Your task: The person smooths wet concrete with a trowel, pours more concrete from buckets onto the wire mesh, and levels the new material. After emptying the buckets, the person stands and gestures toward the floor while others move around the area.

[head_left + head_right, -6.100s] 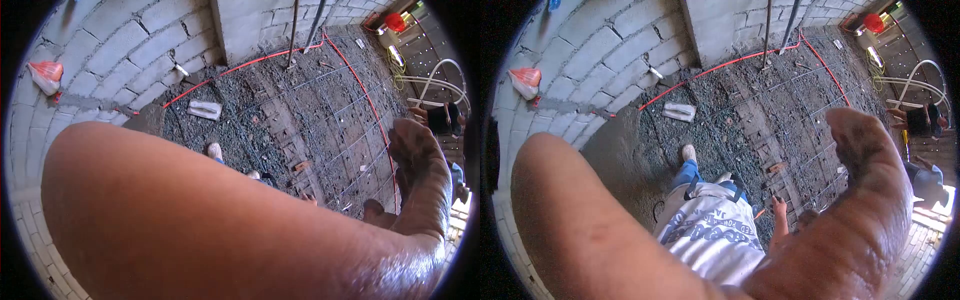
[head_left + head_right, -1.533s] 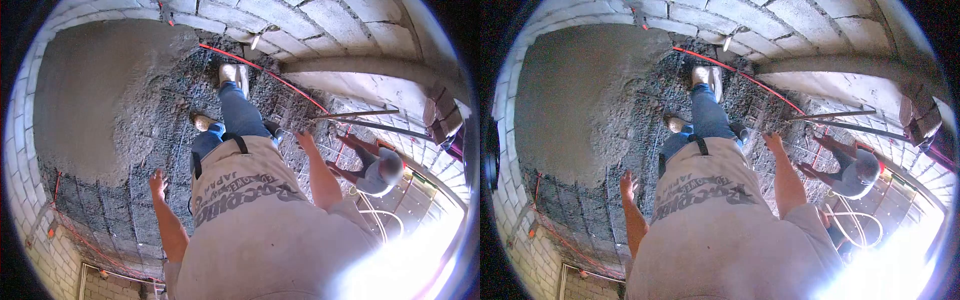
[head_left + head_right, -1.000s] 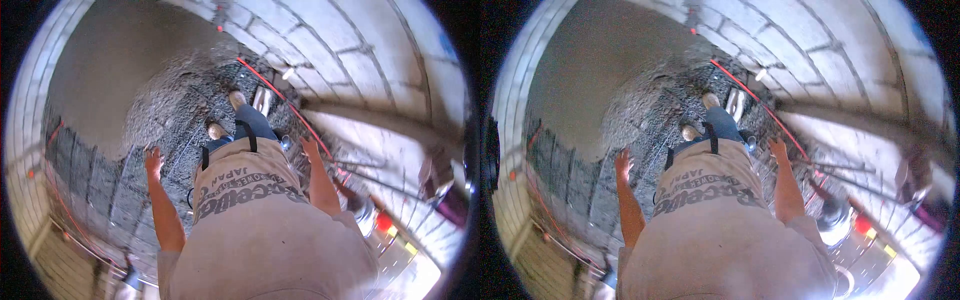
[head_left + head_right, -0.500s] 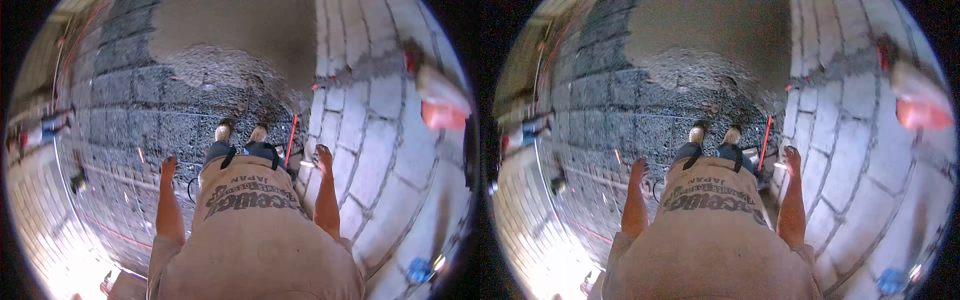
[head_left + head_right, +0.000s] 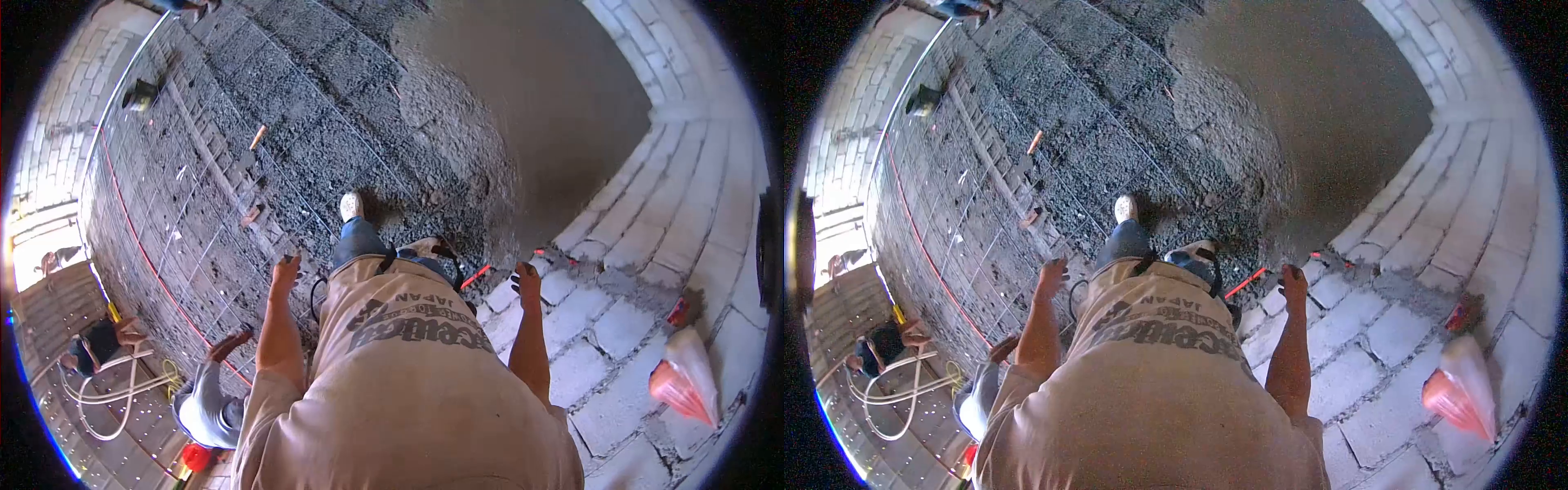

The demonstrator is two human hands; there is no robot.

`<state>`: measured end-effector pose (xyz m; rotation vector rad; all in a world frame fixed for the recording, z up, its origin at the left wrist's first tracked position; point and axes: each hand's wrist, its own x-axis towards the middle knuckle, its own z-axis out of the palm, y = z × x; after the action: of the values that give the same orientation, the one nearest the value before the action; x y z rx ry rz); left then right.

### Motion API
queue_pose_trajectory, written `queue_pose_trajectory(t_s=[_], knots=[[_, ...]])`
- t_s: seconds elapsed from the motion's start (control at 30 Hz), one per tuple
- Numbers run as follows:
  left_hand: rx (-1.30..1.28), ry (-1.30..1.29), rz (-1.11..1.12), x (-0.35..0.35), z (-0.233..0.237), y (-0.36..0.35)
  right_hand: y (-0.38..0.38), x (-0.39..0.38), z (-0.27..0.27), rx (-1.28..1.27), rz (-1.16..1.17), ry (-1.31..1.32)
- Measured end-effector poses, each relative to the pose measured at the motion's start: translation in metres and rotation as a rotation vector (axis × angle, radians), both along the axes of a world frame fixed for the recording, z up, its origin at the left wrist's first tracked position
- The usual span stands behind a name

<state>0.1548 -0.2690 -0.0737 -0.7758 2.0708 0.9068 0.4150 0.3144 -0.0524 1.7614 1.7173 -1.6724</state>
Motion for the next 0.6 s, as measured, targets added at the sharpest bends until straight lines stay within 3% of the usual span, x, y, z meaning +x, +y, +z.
queue_pose_trajectory(t_s=[0.17,0.2,0.23,0.33,0.37,0.47,0.53,0.6], knots=[[0.055,-0.037,0.069,-0.017,-0.01,-0.007,-0.01,-0.012,-0.004,0.02,0.025,0.017],[0.074,-0.029,0.091,-0.023,-0.018,-0.013,-0.02,-0.016,0.0,0.002,-0.043,-0.006],[0.064,0.037,-0.025,-0.032,-0.051,-0.034,-0.029,-0.021,0.007,-0.015,-0.108,-0.028],[0.21,0.044,0.123,-0.078,-0.024,-0.025,-0.057,-0.03,0.016,-0.004,-0.083,-0.114],[0.17,0.063,0.073,-0.095,-0.009,-0.019,-0.066,-0.035,0.024,0.006,-0.082,-0.12],[0.155,0.159,-0.024,-0.138,-0.041,-0.045,-0.093,-0.055,0.043,0.0,-0.152,-0.159],[0.266,0.224,0.066,-0.163,-0.049,-0.054,-0.103,-0.07,0.052,0.037,-0.199,-0.148],[0.143,0.137,-0.02,-0.19,-0.053,-0.063,-0.109,-0.09,0.062,0.054,-0.204,-0.144]])
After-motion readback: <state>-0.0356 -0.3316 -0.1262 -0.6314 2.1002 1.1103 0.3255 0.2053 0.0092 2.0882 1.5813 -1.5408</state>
